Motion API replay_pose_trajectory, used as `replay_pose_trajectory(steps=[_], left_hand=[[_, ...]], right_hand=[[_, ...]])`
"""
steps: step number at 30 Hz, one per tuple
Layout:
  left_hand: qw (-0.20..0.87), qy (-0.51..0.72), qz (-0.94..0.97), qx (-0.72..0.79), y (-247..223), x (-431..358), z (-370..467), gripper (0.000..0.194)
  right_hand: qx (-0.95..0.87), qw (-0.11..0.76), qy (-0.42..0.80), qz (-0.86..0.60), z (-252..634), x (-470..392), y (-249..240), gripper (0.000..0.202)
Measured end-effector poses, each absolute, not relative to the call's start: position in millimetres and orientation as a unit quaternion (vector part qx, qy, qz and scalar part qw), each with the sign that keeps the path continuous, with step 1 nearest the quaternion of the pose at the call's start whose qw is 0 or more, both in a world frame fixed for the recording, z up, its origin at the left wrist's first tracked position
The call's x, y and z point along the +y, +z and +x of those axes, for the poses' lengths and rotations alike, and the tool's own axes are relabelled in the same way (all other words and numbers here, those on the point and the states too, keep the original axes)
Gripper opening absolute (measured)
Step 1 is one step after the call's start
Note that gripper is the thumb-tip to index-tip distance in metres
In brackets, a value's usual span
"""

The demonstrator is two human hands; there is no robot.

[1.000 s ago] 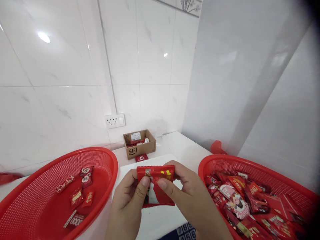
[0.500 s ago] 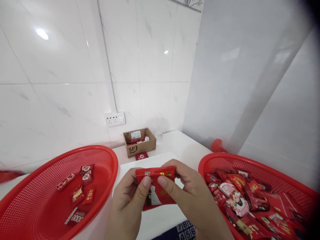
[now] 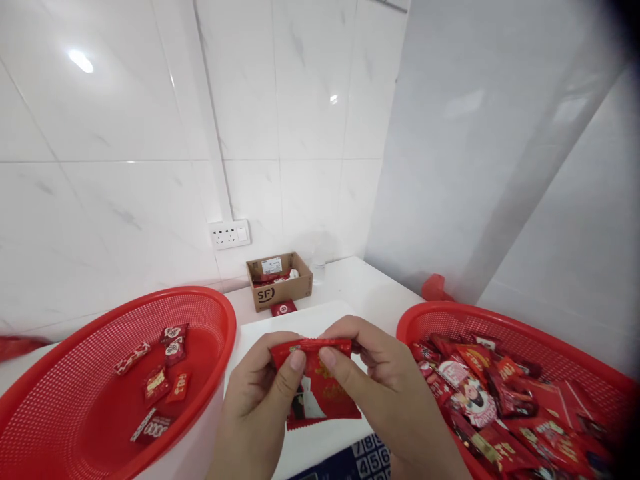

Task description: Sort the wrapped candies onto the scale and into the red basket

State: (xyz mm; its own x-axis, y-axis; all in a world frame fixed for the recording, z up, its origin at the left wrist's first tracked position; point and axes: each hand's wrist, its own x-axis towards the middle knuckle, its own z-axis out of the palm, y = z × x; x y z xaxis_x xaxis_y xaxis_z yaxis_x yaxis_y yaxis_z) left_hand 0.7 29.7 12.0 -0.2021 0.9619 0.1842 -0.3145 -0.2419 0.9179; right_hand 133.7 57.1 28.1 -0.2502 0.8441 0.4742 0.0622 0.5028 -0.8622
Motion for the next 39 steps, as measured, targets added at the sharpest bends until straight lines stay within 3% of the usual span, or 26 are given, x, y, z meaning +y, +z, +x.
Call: replay_pose_trajectory(steps=[22, 39], left_hand=[[0.505, 0.657, 0.429, 0.359, 9.2, 32.8, -4.9, 0.013], [0.551, 0.651, 0.378, 0.361, 12.5, 30.9, -3.9, 0.022]], right_hand=[[-0.701, 0.526, 0.366, -0.313, 133.1, 57.3, 24.5, 0.012], [-0.726, 0.508, 0.355, -0.300, 135.3, 55.0, 25.7, 0.018]])
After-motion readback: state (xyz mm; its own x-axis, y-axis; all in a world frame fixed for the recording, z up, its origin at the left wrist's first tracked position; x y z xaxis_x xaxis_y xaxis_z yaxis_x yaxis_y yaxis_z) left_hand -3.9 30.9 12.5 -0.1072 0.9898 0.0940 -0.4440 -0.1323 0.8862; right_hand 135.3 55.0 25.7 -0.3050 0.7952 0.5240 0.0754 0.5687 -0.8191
